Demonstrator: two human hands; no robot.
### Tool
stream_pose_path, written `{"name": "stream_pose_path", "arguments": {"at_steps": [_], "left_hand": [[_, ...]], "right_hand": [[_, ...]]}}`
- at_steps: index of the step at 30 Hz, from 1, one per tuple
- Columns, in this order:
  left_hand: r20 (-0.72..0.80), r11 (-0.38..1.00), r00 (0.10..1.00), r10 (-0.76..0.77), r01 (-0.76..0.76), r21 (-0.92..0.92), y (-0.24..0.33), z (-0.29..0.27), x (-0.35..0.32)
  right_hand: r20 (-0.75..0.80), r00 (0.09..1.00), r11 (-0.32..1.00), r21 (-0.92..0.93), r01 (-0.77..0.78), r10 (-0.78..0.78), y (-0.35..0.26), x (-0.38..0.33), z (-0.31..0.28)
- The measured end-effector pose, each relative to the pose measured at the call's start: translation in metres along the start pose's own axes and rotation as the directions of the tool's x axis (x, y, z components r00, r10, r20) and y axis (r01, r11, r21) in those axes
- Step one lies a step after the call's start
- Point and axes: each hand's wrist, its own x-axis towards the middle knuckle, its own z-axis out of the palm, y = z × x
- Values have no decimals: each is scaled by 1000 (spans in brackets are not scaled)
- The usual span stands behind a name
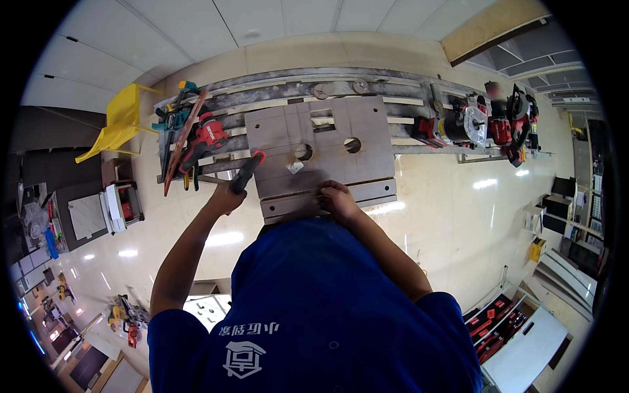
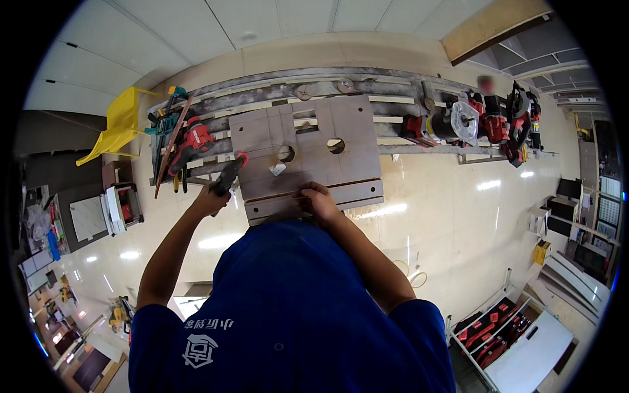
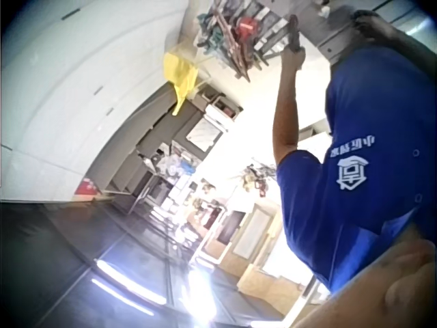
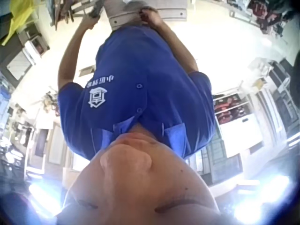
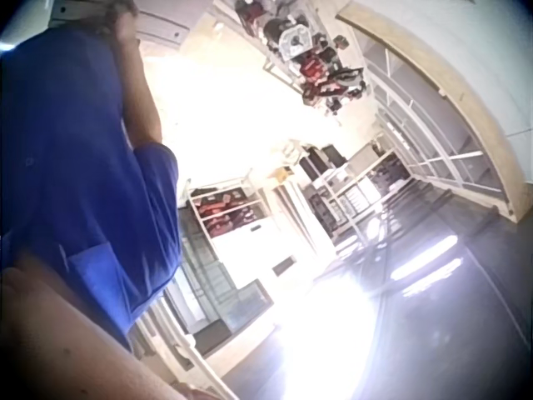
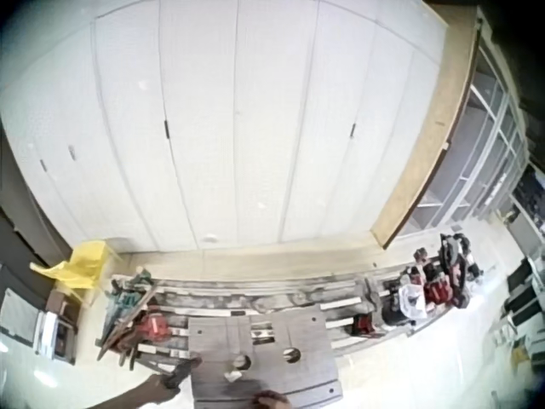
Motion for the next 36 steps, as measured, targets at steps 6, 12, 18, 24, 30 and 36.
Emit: {"name": "stream_pose_path", "arguments": {"at_steps": [6,12,18,24,30,36], "left_hand": [[-10,985,990,-142,143,99,31,-5,-1],[-119,982,989,-85,104,159,35,-11,-8],[-16,997,997,74,-74,35,2,-15,-4],[-67,996,994,-84,86,31,16,-5,-11],[17,979,998,58,-60,194,24,-12,-11],[-65,995,993,99,-99,10,4,4,-11]], "right_hand": [[-29,999,1000,-8,-13,12,-1,-3,-3],[-26,1000,1000,-22,-7,7,-4,-3,3],[-74,997,998,-49,-40,36,-4,-3,4],[-69,997,999,-39,-24,21,-2,-1,4],[-91,996,1000,3,-23,23,-4,-4,2],[-73,997,999,33,-30,32,-2,-4,0]]}}
